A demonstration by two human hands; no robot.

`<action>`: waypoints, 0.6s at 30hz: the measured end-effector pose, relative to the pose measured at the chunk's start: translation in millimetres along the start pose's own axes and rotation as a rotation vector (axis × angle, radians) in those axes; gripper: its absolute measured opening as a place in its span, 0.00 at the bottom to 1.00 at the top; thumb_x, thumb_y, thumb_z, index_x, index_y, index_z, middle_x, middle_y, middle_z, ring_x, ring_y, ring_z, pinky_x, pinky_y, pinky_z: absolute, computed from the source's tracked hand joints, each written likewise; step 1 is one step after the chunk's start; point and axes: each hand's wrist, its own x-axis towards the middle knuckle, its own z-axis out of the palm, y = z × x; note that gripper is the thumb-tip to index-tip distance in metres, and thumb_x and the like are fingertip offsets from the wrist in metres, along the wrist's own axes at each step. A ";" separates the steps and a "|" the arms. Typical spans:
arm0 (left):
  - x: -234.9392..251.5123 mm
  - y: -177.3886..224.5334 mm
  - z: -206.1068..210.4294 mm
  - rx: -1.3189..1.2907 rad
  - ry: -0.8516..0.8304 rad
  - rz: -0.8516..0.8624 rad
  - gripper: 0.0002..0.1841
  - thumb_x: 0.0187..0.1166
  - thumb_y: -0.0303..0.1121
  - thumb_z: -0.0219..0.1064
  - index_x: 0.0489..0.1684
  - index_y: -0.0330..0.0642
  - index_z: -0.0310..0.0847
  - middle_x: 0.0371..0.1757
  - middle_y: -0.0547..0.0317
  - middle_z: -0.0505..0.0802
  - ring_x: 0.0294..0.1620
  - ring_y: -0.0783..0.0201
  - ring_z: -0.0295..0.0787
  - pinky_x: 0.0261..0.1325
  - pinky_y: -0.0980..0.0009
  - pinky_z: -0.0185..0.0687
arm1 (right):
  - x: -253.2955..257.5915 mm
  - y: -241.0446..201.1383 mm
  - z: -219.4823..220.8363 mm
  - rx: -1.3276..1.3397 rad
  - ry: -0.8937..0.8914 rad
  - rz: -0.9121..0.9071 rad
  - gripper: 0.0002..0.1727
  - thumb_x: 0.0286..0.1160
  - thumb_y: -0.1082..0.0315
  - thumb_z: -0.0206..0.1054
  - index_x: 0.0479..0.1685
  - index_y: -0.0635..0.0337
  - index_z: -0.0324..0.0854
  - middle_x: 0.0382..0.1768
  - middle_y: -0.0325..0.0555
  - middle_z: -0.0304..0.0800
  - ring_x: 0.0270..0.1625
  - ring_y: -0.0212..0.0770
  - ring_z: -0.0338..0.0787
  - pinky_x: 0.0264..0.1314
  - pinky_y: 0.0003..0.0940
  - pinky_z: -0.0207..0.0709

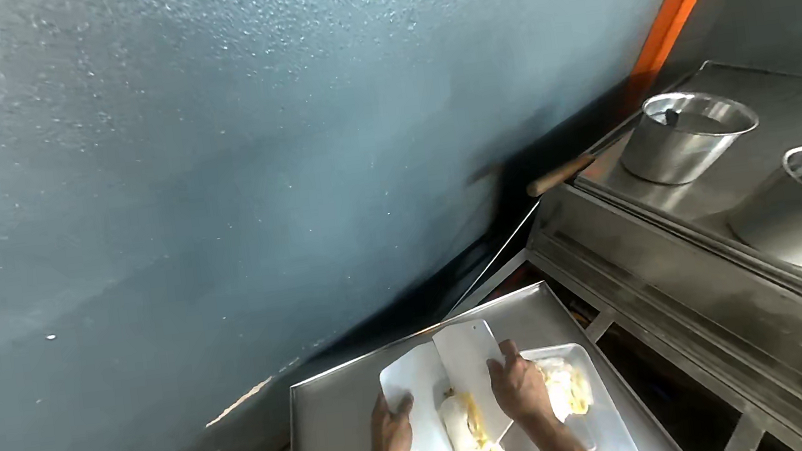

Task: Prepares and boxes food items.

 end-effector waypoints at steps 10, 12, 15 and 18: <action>-28.6 86.4 70.6 -0.148 -0.204 0.136 0.24 0.83 0.29 0.66 0.77 0.31 0.71 0.68 0.41 0.87 0.68 0.57 0.86 0.73 0.59 0.82 | -26.1 52.3 -108.6 0.233 0.343 -0.064 0.20 0.86 0.62 0.62 0.71 0.62 0.77 0.49 0.61 0.92 0.53 0.60 0.93 0.58 0.61 0.82; -36.5 85.2 100.1 -0.126 -0.216 0.167 0.24 0.83 0.30 0.67 0.76 0.29 0.72 0.67 0.40 0.88 0.68 0.56 0.86 0.73 0.59 0.81 | -28.0 76.0 -117.2 0.215 0.435 -0.043 0.19 0.86 0.62 0.62 0.69 0.61 0.78 0.45 0.59 0.93 0.50 0.60 0.94 0.54 0.60 0.83; -46.7 77.7 131.8 0.007 -0.196 0.205 0.28 0.84 0.33 0.66 0.80 0.28 0.68 0.72 0.37 0.85 0.75 0.53 0.81 0.81 0.57 0.73 | -28.8 100.1 -112.5 0.156 0.500 0.016 0.21 0.87 0.59 0.61 0.73 0.59 0.77 0.41 0.60 0.94 0.46 0.62 0.95 0.50 0.61 0.83; -58.0 72.1 145.6 0.169 -0.154 0.236 0.32 0.87 0.37 0.64 0.85 0.27 0.62 0.77 0.34 0.82 0.80 0.49 0.78 0.84 0.56 0.68 | -28.2 110.3 -95.8 0.100 0.556 0.027 0.22 0.88 0.58 0.59 0.73 0.60 0.77 0.36 0.60 0.94 0.43 0.64 0.95 0.47 0.62 0.83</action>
